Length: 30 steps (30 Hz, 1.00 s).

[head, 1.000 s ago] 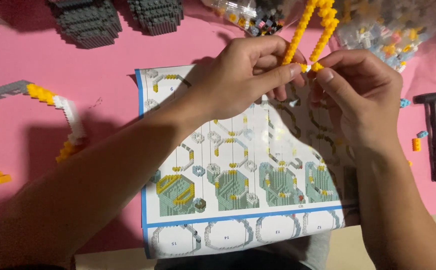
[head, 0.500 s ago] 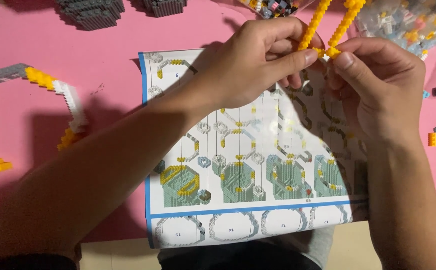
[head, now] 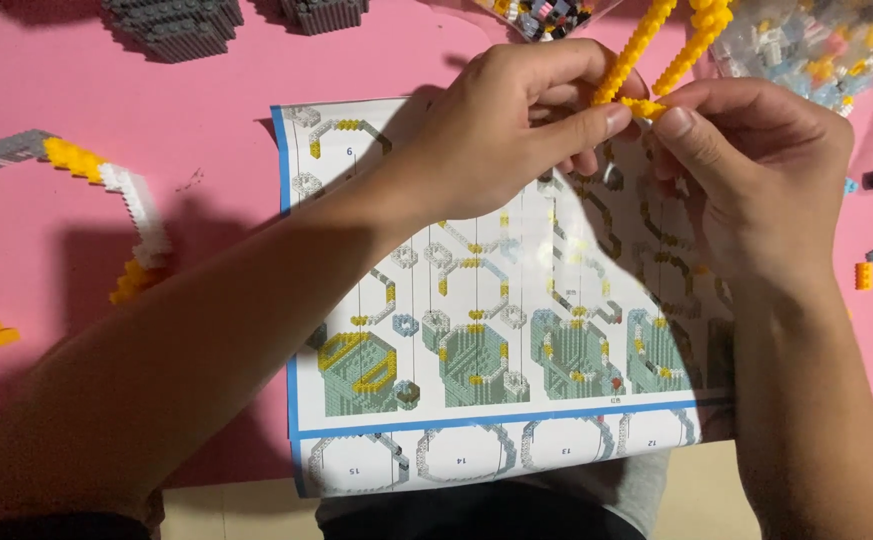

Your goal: Assembling a toy flower bouquet using small interlocking plastic blocks while following a manual.

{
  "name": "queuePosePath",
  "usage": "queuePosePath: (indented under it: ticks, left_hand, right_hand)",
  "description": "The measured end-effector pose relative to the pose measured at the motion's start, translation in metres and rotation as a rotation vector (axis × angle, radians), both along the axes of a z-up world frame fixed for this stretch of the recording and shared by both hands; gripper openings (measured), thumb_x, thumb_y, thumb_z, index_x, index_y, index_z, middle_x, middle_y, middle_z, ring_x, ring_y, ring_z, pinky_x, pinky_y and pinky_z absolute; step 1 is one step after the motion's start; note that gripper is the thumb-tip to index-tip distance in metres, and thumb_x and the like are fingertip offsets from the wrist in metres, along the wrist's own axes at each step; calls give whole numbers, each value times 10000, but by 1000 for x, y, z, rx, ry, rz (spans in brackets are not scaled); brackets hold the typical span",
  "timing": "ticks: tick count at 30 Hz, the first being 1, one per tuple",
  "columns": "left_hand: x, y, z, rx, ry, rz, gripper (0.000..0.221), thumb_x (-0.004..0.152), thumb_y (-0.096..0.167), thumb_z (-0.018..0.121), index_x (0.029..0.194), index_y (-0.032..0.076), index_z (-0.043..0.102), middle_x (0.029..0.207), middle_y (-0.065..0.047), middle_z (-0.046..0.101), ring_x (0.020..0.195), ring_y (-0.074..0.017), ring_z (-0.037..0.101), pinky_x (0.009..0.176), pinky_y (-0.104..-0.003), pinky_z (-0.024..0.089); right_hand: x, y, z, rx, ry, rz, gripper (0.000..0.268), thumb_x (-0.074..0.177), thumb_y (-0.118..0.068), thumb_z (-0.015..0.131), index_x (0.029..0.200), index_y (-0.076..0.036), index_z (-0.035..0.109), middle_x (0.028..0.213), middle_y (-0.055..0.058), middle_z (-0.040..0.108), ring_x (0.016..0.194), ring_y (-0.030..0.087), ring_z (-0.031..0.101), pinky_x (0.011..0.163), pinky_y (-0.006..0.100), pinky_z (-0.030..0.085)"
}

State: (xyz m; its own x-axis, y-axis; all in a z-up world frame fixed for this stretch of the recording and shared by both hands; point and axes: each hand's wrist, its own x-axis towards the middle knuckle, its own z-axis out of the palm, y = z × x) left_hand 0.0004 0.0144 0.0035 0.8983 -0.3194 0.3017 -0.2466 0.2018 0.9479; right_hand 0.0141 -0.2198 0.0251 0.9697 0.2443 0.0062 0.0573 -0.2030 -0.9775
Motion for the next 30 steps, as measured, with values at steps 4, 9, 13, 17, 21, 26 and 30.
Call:
queuePosePath:
  ticks: [4, 9, 13, 17, 21, 26, 30]
  left_hand:
    - [-1, 2, 4, 34, -11, -10, 150, 1061, 181, 619, 1140, 62, 665, 1018, -53, 765, 815, -138, 769, 752, -245, 663]
    - [-2, 4, 8, 75, -25, 4, 143, 1065, 193, 617, 1142, 84, 668, 981, -7, 741, 809, -109, 766, 745, -228, 636]
    - [1, 1, 0, 18, -74, -4, 126, 1074, 157, 617, 1123, 51, 664, 939, -29, 704, 796, -125, 732, 756, -246, 623]
    - [0, 2, 3, 40, -74, -6, 134, 1073, 138, 625, 1154, 44, 674, 988, -44, 736, 821, -131, 745, 770, -253, 648]
    - [-1, 4, 6, 85, -51, 26, 117, 1052, 159, 638, 1105, 66, 687, 963, -20, 763, 826, -111, 770, 774, -230, 650]
    - [-2, 6, 12, 244, 13, 71, 127, 1017, 235, 665, 1089, 145, 718, 908, 63, 797, 823, -23, 777, 753, -192, 611]
    - [2, 3, 3, 54, 35, -38, 294, 1039, 102, 707, 1324, 50, 655, 1187, -61, 803, 1081, -109, 773, 939, -230, 669]
  right_hand:
    - [0, -3, -2, -43, -102, 38, 113, 1140, -71, 789, 1160, 1, 705, 965, 105, 690, 735, 128, 605, 662, 208, 531]
    - [-1, -4, -1, -45, -130, 51, 108, 1155, -58, 776, 1163, 10, 693, 1015, 117, 692, 785, 148, 623, 673, 230, 561]
    - [0, -5, -2, -68, -154, 55, 109, 1175, -47, 771, 1163, 31, 697, 985, 122, 680, 762, 150, 597, 666, 233, 541]
    - [3, -7, -7, -34, -144, 48, 110, 1166, -53, 775, 1158, 28, 700, 934, 126, 666, 701, 157, 569, 644, 235, 503]
    - [3, -9, -9, -53, -148, 16, 101, 1158, -41, 803, 1163, 15, 718, 964, 101, 690, 731, 135, 582, 662, 231, 513]
    - [0, -5, -4, -90, -158, 33, 85, 1191, -28, 779, 1181, 26, 714, 941, 110, 671, 730, 139, 570, 675, 245, 498]
    - [2, -5, -4, -17, -167, 50, 118, 1188, -59, 759, 1197, 31, 683, 995, 124, 657, 749, 173, 594, 666, 271, 515]
